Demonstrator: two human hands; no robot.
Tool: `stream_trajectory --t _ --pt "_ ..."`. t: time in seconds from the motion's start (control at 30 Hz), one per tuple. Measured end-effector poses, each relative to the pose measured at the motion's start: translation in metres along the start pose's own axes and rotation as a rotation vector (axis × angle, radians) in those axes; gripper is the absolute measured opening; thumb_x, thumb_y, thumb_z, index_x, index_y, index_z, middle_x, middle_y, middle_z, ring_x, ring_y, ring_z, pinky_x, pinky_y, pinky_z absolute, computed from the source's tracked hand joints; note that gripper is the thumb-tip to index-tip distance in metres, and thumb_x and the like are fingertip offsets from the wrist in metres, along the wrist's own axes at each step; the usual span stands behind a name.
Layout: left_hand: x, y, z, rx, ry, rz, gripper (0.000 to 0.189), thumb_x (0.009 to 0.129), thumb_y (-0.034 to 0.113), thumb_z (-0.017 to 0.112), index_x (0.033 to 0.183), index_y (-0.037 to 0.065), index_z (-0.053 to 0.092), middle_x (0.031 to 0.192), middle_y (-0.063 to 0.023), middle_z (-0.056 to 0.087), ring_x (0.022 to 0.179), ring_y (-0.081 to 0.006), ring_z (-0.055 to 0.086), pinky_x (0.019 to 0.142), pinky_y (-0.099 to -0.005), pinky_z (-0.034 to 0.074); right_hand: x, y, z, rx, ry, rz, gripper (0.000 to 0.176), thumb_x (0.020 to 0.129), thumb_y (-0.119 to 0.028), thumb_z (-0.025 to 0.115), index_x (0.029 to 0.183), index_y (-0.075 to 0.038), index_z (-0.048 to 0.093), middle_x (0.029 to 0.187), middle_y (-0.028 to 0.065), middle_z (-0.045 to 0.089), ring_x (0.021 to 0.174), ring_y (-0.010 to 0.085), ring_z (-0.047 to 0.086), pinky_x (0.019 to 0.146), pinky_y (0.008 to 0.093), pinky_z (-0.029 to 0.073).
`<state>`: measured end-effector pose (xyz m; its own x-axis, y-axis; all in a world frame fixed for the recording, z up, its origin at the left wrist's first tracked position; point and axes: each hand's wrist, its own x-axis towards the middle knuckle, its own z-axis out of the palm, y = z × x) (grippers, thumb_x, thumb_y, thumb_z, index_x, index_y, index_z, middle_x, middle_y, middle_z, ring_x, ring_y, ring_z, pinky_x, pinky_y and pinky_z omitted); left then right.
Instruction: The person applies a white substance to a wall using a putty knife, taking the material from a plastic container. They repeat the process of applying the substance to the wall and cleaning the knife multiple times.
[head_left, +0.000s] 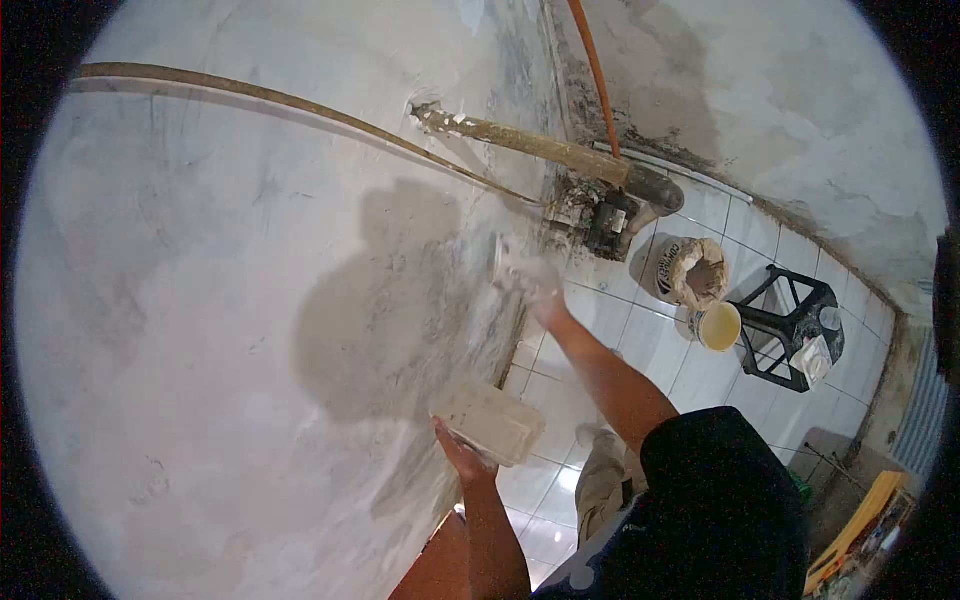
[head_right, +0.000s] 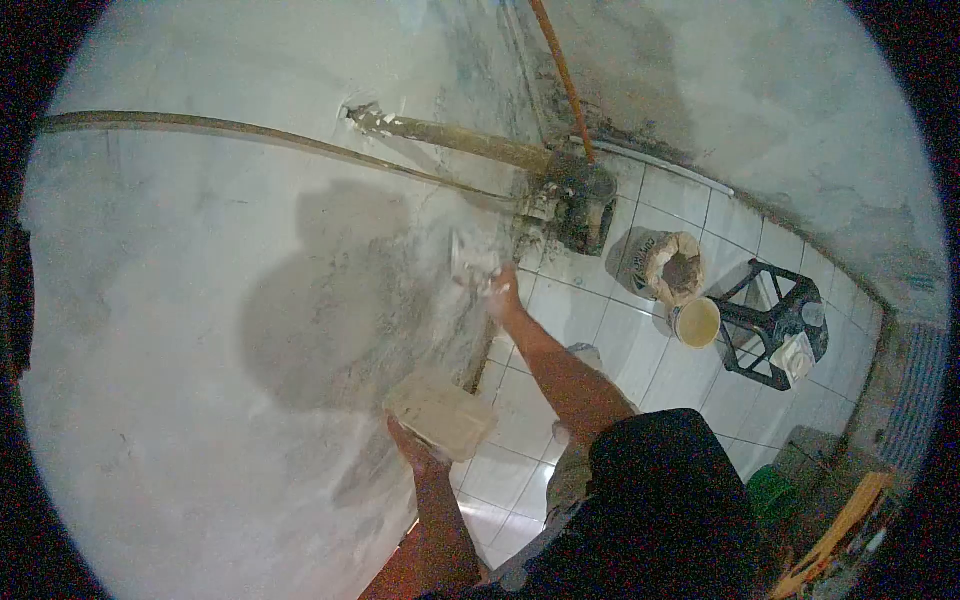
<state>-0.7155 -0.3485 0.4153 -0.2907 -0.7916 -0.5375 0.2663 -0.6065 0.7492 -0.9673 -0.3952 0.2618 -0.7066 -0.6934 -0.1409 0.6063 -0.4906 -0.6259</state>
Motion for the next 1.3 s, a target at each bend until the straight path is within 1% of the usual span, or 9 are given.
stream_trajectory --t 0.23,0.33,0.53,0.63,0.73,0.83,0.9,1.13,1.3 --pt "0.003 0.008 0.027 -0.038 0.079 -0.047 0.064 0.093 0.056 0.039 0.133 0.006 0.042 0.128 -0.0114 0.051 0.117 -0.0291 0.049 0.099 -0.0440 0.041 0.103 0.040 -0.045 0.176 0.164 -0.017 0.020 0.094 -0.013 0.044 0.108 -0.005 0.056 0.106 0.0113 0.061 0.095 0.0259 0.061 0.076 0.0419 0.054" --pt "0.003 0.011 0.023 -0.038 0.057 -0.023 0.066 0.093 0.057 0.040 0.135 0.006 0.040 0.130 -0.0115 0.049 0.119 -0.0292 0.047 0.100 -0.0439 0.040 0.117 0.024 -0.028 -0.651 0.293 -0.047 0.017 0.093 -0.012 0.045 0.096 -0.004 0.059 0.093 0.0101 0.064 0.082 0.0248 0.063 0.066 0.0390 0.052" --pt "-0.002 0.008 0.009 0.014 0.058 0.020 0.068 0.091 0.061 0.039 0.135 0.010 0.038 0.132 -0.0126 0.046 0.117 -0.0337 0.048 0.098 -0.0519 0.041 0.079 -0.023 0.029 -1.120 0.173 -0.415 0.016 0.079 -0.002 0.061 0.095 0.000 0.061 0.082 0.0085 0.064 0.064 0.0213 0.058 0.057 0.0375 0.048" --pt "-0.003 0.003 0.006 0.006 0.027 0.040 0.069 0.090 0.061 0.040 0.136 0.010 0.038 0.133 -0.0126 0.046 0.118 -0.0340 0.047 0.098 -0.0522 0.041 0.034 -0.053 0.073 -0.672 0.213 -0.131 0.025 0.077 -0.005 0.061 0.101 0.001 0.061 0.083 0.0085 0.065 0.067 0.0202 0.059 0.063 0.0365 0.049" --pt "-0.001 -0.002 0.004 -0.024 0.026 -0.012 0.070 0.089 0.062 0.042 0.136 0.010 0.038 0.133 -0.0125 0.046 0.119 -0.0341 0.047 0.099 -0.0522 0.041 0.011 -0.027 0.059 -1.124 0.197 -0.600 0.032 0.072 -0.003 0.062 0.103 0.002 0.062 0.088 0.0101 0.067 0.070 0.0204 0.061 0.070 0.0341 0.050" --pt "0.000 0.002 0.019 -0.018 0.023 -0.037 0.071 0.089 0.062 0.043 0.136 0.010 0.039 0.133 -0.0124 0.046 0.119 -0.0341 0.047 0.100 -0.0515 0.040 0.002 -0.021 0.040 -0.437 -0.386 -0.145 0.047 0.086 -0.024 0.060 0.125 0.001 0.049 0.105 0.0075 0.061 0.086 0.0156 0.062 0.071 0.0304 0.050" --pt "0.002 0.008 0.026 -0.022 0.020 -0.036 0.071 0.089 0.061 0.043 0.136 0.009 0.039 0.133 -0.0123 0.047 0.119 -0.0340 0.047 0.100 -0.0510 0.040 -0.007 -0.039 0.042 -0.695 -0.748 -0.177 0.047 0.092 -0.028 0.054 0.130 -0.001 0.045 0.109 0.0085 0.062 0.082 0.0164 0.063 0.069 0.0248 0.050" --pt "-0.021 0.055 0.054 0.086 0.048 0.051 0.065 0.092 0.057 0.039 0.136 0.008 0.040 0.131 -0.0105 0.049 0.119 -0.0297 0.048 0.100 -0.0453 0.041 -0.036 -0.084 0.045 0.325 -0.108 0.428 0.028 0.085 -0.006 0.058 0.112 -0.001 0.061 0.101 0.0071 0.067 0.087 0.0126 0.060 0.072 0.0272 0.049" --pt "-0.062 0.099 0.093 -0.006 -0.056 0.099 0.062 0.094 0.053 0.039 0.137 0.008 0.040 0.132 -0.0089 0.050 0.121 -0.0270 0.048 0.101 -0.0422 0.040 -0.080 -0.171 0.067 -0.384 -0.203 0.201 0.024 0.095 -0.012 0.050 0.114 -0.002 0.060 0.106 0.0063 0.063 0.090 0.0126 0.058 0.073 0.0277 0.048"
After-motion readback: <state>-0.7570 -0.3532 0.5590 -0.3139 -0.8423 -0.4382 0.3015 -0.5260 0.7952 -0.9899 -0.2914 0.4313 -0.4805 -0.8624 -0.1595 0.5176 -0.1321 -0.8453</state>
